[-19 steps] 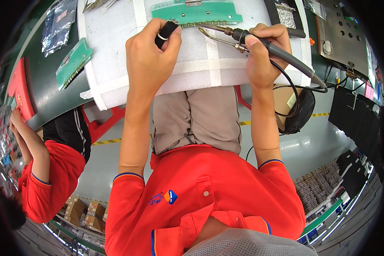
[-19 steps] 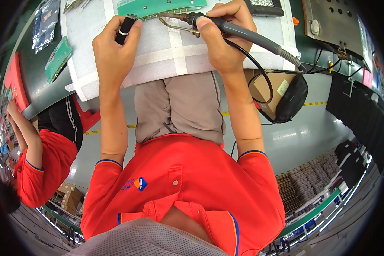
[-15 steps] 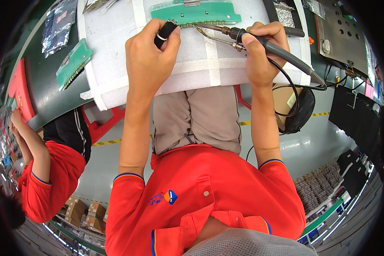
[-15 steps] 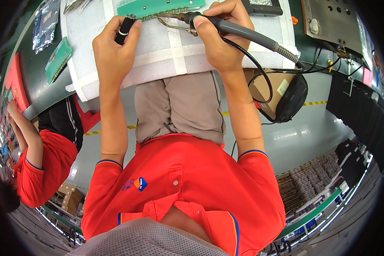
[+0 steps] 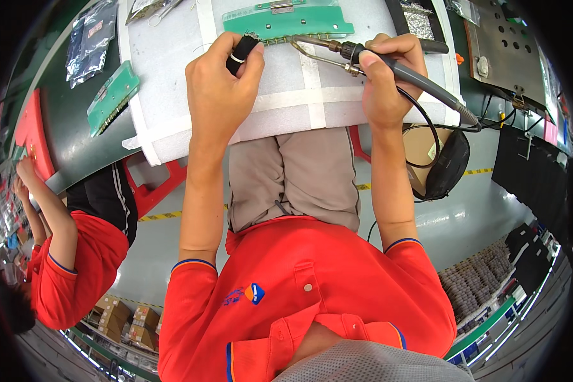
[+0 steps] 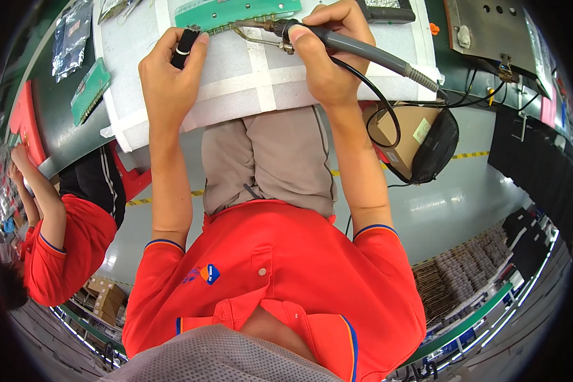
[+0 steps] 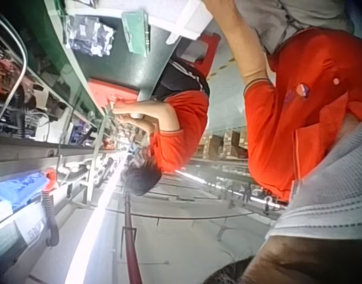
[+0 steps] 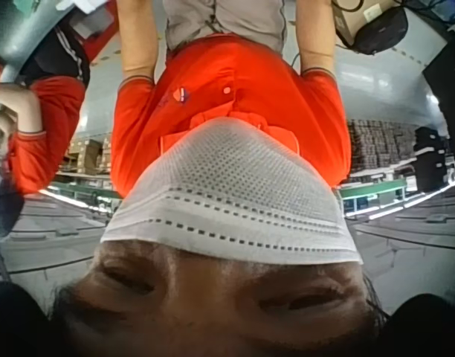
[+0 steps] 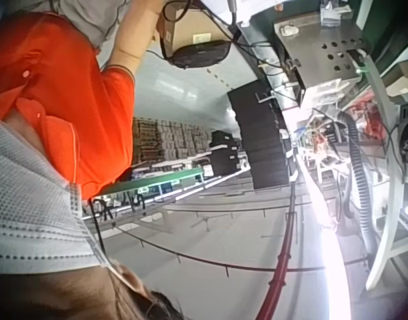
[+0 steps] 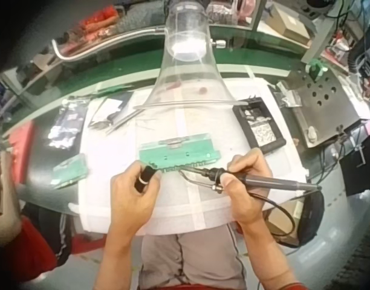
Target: Solder electronic components onto a printed circuit board at a factory workstation.
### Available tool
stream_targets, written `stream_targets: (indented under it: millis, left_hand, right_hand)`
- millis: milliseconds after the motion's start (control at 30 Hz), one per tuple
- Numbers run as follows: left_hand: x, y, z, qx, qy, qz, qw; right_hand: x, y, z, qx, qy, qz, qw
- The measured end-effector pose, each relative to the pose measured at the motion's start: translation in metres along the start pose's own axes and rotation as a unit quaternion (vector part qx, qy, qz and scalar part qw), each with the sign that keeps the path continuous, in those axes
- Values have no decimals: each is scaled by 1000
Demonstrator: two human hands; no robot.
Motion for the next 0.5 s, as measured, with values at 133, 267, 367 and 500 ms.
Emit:
stream_targets:
  millis: [133,267,367,500]
  left_hand:
    - [2,-1,1,14,-6,-24,1000]
    - [2,-2,1,13,-7,-23,1000]
    - [1,-1,1,13,-4,-21,1000]
    - [1,-1,2,15,-6,-27,1000]
  right_hand:
    - [-2,0,2,7,4,26,1000]
    - [1,1,5,2,-26,21,999]
    - [2,2,5,1,-50,29,998]
    - [2,2,5,9,-61,20,998]
Point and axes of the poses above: each hand's wrist, its own y-axis towards the middle knuckle, its own z-axis out of the palm, x = y × z, the point moved 9 cm from there along y, towards the middle knuckle, and after that the axes turned 14 degrees about z, right-handed, at the moved point
